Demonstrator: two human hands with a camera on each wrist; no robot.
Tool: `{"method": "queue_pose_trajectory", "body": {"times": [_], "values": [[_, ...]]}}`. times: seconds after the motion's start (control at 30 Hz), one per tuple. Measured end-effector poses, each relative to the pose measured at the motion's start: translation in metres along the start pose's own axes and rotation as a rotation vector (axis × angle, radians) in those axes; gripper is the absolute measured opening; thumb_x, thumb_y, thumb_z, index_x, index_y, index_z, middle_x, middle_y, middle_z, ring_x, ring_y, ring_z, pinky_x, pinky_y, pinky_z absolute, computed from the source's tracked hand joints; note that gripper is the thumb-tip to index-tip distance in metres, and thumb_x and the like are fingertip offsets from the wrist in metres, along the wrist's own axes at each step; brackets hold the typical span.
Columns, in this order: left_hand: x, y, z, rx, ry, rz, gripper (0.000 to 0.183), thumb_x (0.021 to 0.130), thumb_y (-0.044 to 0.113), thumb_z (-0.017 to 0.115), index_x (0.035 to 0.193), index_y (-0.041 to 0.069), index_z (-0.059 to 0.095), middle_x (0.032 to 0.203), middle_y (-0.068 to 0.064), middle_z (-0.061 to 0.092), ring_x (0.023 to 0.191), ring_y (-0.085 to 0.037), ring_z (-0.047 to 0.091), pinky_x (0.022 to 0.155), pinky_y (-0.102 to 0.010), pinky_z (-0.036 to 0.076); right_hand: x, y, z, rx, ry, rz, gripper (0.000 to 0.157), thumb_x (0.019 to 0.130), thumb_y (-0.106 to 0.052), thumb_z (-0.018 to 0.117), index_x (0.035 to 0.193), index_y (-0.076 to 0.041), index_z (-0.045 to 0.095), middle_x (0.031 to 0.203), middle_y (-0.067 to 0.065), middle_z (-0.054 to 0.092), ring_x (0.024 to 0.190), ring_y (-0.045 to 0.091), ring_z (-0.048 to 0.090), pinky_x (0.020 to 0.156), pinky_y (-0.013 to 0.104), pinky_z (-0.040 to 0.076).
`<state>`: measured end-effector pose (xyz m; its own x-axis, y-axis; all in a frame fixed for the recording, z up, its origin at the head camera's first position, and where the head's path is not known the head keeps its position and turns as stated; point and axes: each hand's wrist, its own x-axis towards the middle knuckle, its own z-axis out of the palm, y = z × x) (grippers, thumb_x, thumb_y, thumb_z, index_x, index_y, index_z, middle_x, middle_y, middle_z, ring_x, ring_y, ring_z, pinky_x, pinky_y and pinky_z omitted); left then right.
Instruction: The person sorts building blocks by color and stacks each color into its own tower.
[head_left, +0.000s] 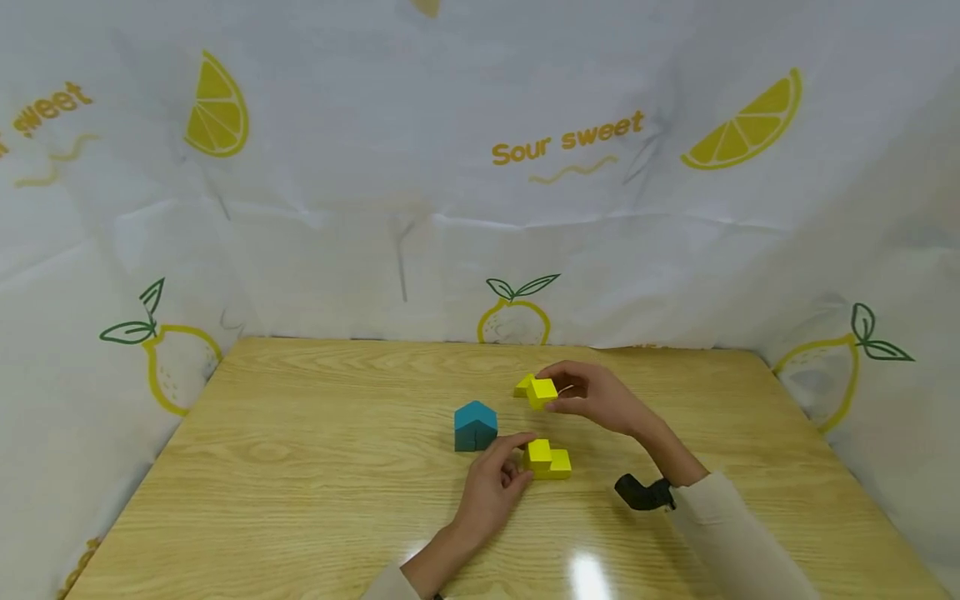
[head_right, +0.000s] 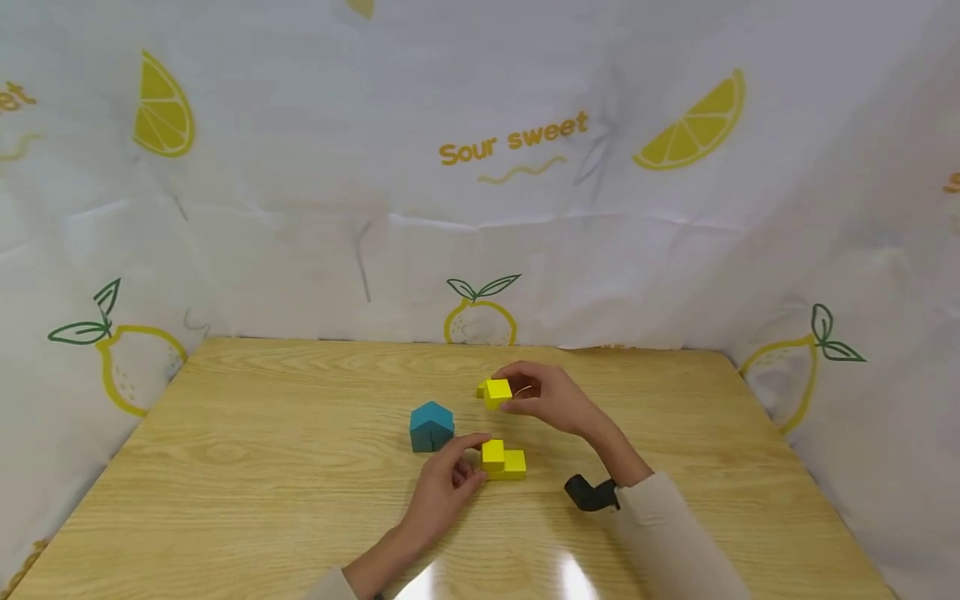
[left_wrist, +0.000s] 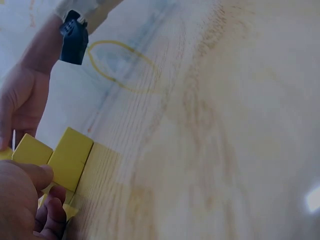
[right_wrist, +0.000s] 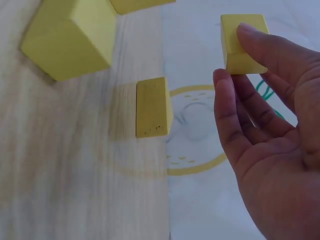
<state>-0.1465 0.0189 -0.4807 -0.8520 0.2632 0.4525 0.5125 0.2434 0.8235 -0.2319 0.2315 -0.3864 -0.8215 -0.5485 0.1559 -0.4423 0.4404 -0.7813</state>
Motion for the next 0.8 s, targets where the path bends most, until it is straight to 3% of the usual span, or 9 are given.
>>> {"method": "queue_pose_trajectory", "body": {"times": [0.17, 0.4, 0.5, 0.8], "values": [[-0.001, 0.001, 0.000, 0.005, 0.003, -0.004, 0.050, 0.084, -0.004, 0.069, 0.129, 0.015, 0.057, 0.114, -0.001, 0.057, 0.068, -0.006, 0.048, 0.057, -0.019, 0.046, -0.022, 0.004, 0.011, 0.010, 0.024, -0.014, 0.038, 0.087, -0.007, 0.070, 0.123, -0.005, 0.059, 0.118, 0.009, 0.059, 0.099, 0.026, 0.059, 0.085, 0.039, 0.050], [0.000, 0.002, 0.000, 0.004, 0.001, -0.018, 0.049, 0.084, -0.004, 0.069, 0.128, 0.013, 0.056, 0.117, -0.001, 0.057, 0.068, -0.005, 0.048, 0.058, -0.019, 0.046, -0.046, 0.008, 0.021, 0.083, 0.056, -0.050, 0.033, 0.089, -0.014, 0.070, 0.121, -0.015, 0.061, 0.114, 0.001, 0.061, 0.095, 0.023, 0.061, 0.082, 0.034, 0.052], [0.000, 0.001, 0.000, 0.004, 0.003, -0.022, 0.050, 0.084, -0.004, 0.069, 0.129, 0.015, 0.056, 0.117, -0.001, 0.057, 0.068, -0.005, 0.048, 0.058, -0.019, 0.046, -0.055, 0.013, 0.023, 0.107, 0.070, -0.053, 0.034, 0.088, -0.011, 0.070, 0.121, -0.014, 0.061, 0.114, 0.003, 0.061, 0.095, 0.024, 0.061, 0.082, 0.034, 0.051], [-0.001, 0.001, 0.001, 0.000, 0.003, -0.023, 0.050, 0.084, -0.004, 0.069, 0.129, 0.015, 0.056, 0.116, -0.001, 0.057, 0.068, -0.005, 0.048, 0.058, -0.019, 0.047, -0.068, 0.027, 0.035, 0.171, 0.054, -0.096, 0.039, 0.087, -0.003, 0.069, 0.124, -0.007, 0.058, 0.117, 0.011, 0.058, 0.094, 0.026, 0.060, 0.080, 0.036, 0.052]]}}
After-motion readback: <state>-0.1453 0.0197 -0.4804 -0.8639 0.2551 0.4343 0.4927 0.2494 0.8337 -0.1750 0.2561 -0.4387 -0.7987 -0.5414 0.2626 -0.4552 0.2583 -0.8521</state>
